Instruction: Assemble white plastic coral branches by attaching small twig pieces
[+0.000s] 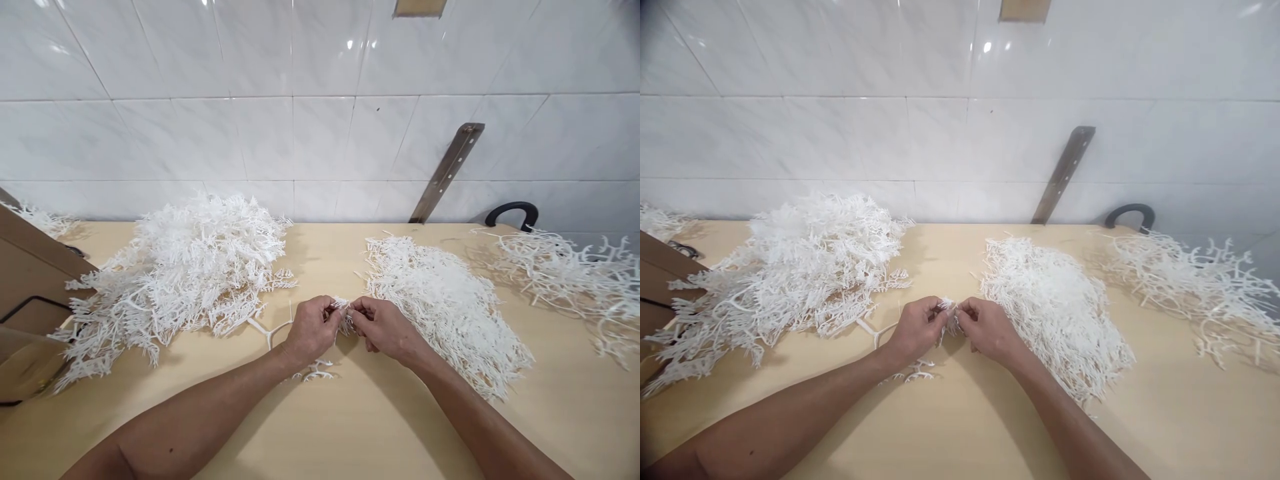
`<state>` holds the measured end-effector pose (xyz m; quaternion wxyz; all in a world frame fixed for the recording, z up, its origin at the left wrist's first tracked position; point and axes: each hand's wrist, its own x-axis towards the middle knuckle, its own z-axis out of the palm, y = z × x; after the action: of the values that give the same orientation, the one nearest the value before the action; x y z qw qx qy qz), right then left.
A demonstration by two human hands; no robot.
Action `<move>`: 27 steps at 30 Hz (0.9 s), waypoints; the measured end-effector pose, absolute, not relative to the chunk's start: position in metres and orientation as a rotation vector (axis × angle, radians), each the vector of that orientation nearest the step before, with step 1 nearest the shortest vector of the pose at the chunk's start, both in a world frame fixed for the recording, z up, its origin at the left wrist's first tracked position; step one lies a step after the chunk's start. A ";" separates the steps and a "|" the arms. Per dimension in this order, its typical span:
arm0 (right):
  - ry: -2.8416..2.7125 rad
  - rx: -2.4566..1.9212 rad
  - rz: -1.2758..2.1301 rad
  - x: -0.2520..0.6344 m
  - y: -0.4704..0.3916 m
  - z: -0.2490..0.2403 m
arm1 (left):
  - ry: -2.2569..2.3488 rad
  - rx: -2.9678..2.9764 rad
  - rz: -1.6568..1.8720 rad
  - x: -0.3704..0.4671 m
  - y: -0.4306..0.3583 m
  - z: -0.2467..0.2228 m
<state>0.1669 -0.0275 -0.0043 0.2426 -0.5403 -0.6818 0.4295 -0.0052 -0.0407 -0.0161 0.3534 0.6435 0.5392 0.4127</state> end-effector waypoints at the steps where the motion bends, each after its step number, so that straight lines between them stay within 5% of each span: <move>1: -1.868 -1.487 1.148 0.166 -0.028 -0.004 | 1.408 1.676 1.072 -0.005 -0.040 -0.016; 10: -2.024 -1.556 0.652 0.151 -0.033 -0.006 | 1.520 1.821 1.045 -0.008 -0.039 -0.017; 17: -1.866 -1.605 0.907 0.140 -0.036 -0.008 | 1.529 1.769 0.998 -0.009 -0.036 -0.017; 23: -1.935 -1.570 0.712 0.138 -0.034 -0.010 | 1.536 1.681 1.021 -0.009 -0.033 -0.018; 27: -1.799 -1.613 1.010 0.138 -0.032 -0.012 | 1.538 1.650 1.023 -0.009 -0.032 -0.019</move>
<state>0.1382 -0.0319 -0.0120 0.2584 -0.5949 -0.6638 0.3725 -0.0091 -0.0324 -0.0188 0.3264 0.6297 0.5871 0.3903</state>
